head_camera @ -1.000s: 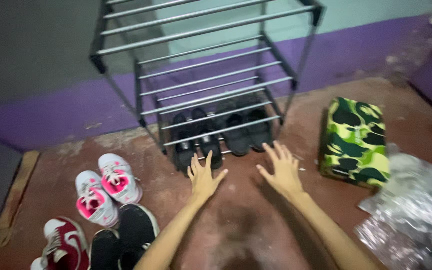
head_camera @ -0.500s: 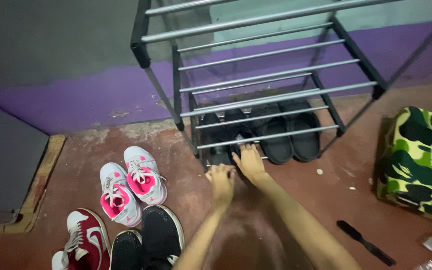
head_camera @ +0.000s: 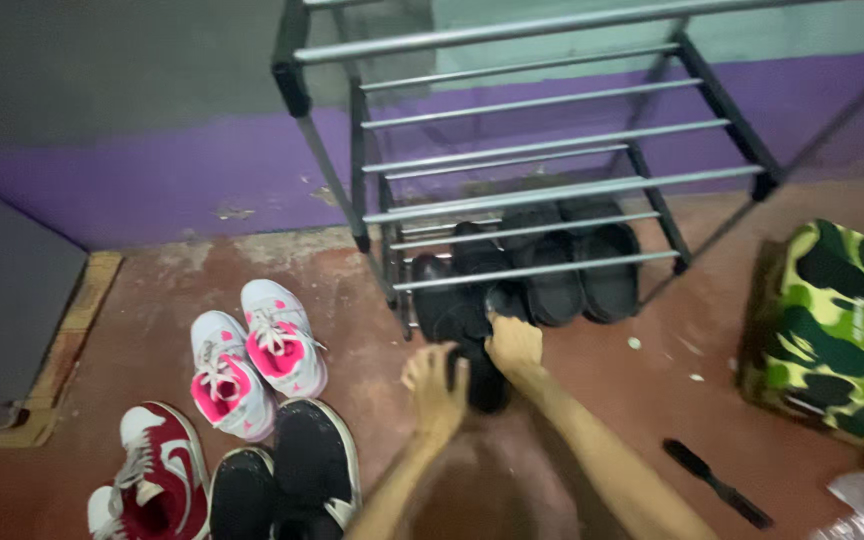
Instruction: The person removes several pairs of shoes and a camouflage-patterned box from a metal shoe rack and places them on the floor. Then the person assembles the metal shoe rack by inserting and securing multiple horizontal bars into the frame.
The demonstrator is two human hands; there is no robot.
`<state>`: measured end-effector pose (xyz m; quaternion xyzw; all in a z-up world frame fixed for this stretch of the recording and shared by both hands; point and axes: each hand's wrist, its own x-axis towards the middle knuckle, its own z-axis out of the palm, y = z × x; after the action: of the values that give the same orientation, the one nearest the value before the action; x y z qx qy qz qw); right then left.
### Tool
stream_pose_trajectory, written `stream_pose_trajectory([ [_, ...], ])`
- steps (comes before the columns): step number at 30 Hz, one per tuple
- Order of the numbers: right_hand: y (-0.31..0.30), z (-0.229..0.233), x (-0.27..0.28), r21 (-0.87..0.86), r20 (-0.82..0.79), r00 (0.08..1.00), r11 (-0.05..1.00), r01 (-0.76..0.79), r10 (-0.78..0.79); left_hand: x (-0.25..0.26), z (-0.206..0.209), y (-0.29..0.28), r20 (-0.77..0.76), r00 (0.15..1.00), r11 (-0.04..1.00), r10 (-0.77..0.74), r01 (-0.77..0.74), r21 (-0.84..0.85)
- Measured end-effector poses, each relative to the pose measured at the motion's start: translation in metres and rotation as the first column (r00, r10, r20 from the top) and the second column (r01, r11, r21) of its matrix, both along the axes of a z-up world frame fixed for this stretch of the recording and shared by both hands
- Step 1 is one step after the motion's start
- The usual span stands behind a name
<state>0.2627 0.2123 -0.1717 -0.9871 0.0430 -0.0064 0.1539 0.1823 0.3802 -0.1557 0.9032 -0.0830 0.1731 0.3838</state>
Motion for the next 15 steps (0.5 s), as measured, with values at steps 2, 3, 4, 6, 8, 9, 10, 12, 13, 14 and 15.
stream_pose_trajectory([
  [2,-0.011,0.011,-0.035,-0.018,0.026,0.999,0.999,-0.029,0.029,-0.004,-0.001,-0.001,0.058,0.997,0.997,0.056,-0.053,-0.056],
  [3,-0.018,0.016,-0.053,-0.026,0.042,0.998,0.998,-0.053,0.054,-0.005,-0.001,-0.001,0.085,0.993,0.993,0.084,-0.077,-0.086],
  [4,-0.026,0.019,-0.072,-0.034,0.056,0.996,0.997,-0.069,0.07,-0.008,-0.001,-0.003,0.1,0.992,0.995,0.072,-0.065,-0.07],
  [6,-0.047,0.024,-0.109,-0.012,0.136,0.985,0.994,-0.109,0.109,-0.016,-0.001,-0.007,0.123,0.992,0.999,0.04,-0.035,-0.038],
  [8,-0.067,0.03,-0.15,-0.024,0.13,0.985,0.994,-0.11,0.112,-0.023,0.002,-0.017,0.134,0.991,0.999,-0.004,0.009,-0.035],
  [9,-0.077,0.034,-0.174,-0.045,0.087,0.991,0.995,-0.094,0.098,-0.028,0.005,-0.024,0.141,0.99,0.999,-0.024,0.03,-0.035],
  [10,-0.088,0.041,-0.19,-0.073,0.053,0.995,0.994,-0.083,0.087,-0.031,0.01,-0.035,0.123,0.991,0.997,-0.048,0.055,-0.058],
  [12,-0.106,0.051,-0.233,0.011,0.196,0.98,0.999,-0.044,0.041,-0.043,0.019,-0.055,0.083,0.991,0.988,-0.105,0.113,-0.101],
  [13,-0.115,0.053,-0.255,0.055,0.264,0.964,0.998,-0.025,0.01,-0.051,0.023,-0.068,0.088,0.985,0.981,-0.15,0.159,-0.107],
  [14,-0.125,0.054,-0.276,0.043,0.246,0.969,0.999,-0.005,-0.006,-0.06,0.027,-0.082,0.089,0.976,0.971,-0.201,0.21,-0.112],
  [15,-0.136,0.055,-0.296,0.031,0.227,0.974,0.999,0.015,-0.021,-0.069,0.032,-0.097,0.091,0.964,0.958,-0.251,0.26,-0.116],
])
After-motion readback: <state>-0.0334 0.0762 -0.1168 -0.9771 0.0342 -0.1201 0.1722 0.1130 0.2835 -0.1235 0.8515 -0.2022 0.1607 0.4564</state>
